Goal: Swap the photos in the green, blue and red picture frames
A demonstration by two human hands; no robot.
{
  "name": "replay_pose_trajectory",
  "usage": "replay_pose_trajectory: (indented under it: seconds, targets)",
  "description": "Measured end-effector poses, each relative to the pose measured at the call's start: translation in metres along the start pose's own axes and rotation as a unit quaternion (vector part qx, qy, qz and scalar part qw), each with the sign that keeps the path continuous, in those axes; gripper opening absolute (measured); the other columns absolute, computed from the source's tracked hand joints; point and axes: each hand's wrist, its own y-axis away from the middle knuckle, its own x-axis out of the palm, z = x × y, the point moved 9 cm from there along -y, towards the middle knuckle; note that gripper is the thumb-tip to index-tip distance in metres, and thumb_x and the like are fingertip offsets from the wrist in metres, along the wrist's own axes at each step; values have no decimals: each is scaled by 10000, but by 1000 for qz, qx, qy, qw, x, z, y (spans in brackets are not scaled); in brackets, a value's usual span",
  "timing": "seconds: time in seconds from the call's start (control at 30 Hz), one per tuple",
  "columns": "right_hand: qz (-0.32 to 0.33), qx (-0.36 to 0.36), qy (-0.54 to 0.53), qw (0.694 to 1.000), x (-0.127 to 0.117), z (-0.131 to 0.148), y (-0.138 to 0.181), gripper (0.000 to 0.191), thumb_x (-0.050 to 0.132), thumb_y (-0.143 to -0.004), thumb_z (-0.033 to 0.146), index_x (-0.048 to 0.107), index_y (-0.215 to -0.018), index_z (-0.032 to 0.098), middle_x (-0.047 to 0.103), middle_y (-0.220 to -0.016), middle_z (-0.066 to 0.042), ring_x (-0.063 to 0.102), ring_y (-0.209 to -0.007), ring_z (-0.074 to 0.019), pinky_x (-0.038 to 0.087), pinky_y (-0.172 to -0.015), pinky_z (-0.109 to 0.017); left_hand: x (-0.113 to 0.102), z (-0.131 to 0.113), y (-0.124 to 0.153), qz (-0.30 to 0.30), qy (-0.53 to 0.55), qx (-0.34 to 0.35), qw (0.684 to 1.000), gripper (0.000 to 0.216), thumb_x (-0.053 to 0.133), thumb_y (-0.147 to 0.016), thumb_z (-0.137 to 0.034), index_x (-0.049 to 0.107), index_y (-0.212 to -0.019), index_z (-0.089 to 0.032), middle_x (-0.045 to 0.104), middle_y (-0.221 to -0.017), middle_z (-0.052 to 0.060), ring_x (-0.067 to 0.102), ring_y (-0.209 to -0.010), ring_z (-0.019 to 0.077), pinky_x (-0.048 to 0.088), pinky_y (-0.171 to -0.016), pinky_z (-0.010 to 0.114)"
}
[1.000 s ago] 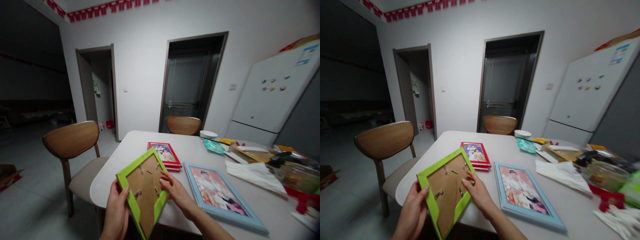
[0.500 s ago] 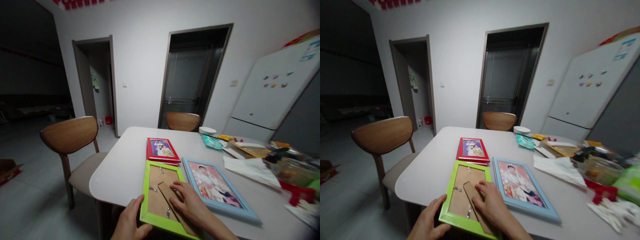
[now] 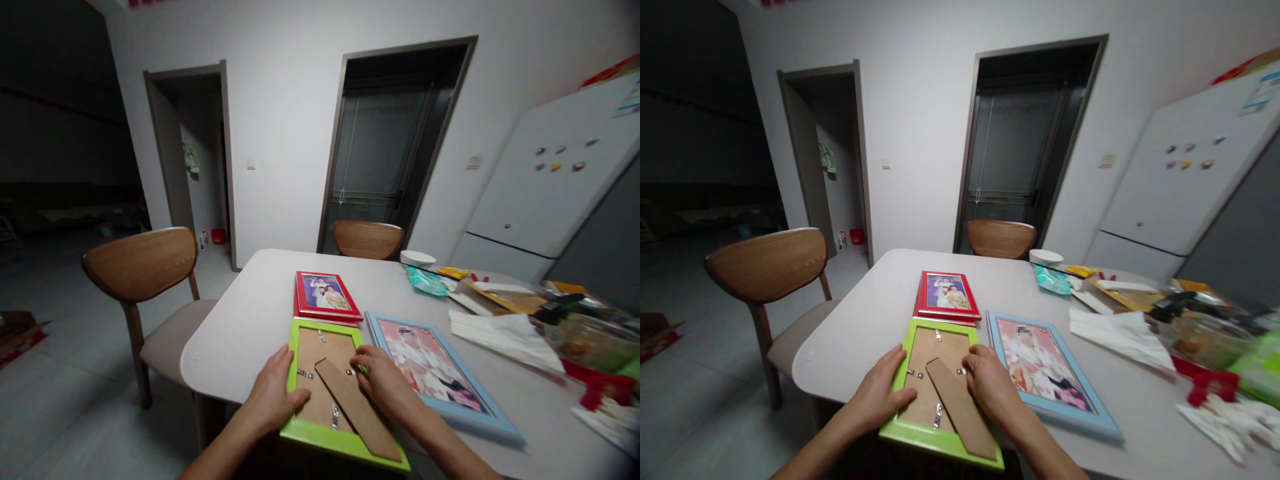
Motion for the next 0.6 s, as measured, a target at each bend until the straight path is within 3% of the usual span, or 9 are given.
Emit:
replay_pose_trajectory:
  seconds: [0.3, 0.47, 0.6]
  targets:
    - [-32, 15, 23, 999, 5, -5, -8, 269, 370, -745, 159, 639, -752, 163, 579, -821, -87, 506, -796, -183, 373, -707, -268, 6, 3, -2, -17, -11, -3, 1000, 650, 530, -626, -315, 383, -1211, -72, 340, -1312, 121, 311, -1191, 203, 219, -1000, 279]
    - [-64, -32, -26, 997, 1, 34, -8, 274, 403, -775, 255, 624, -903, 157, 574, -943, -95, 483, -901, -190, 337, -812, -283, 8, 1, -2, -34, -41, 3, 999, 616, 495, -654, -312, 385, -1210, -71, 362, -1297, 117, 320, -1180, 209, 217, -1000, 282]
    - [-24, -85, -49, 995, 19, 75, -16, 209, 450, -758, 272, 641, -751, 186, 585, -822, -58, 501, -808, -160, 351, -741, -253, 9, 0, -2, -40, -64, 12, 997, 563, 449, -689, -294, 398, -1202, -67, 377, -1286, 120, 332, -1172, 203, 226, -996, 282]
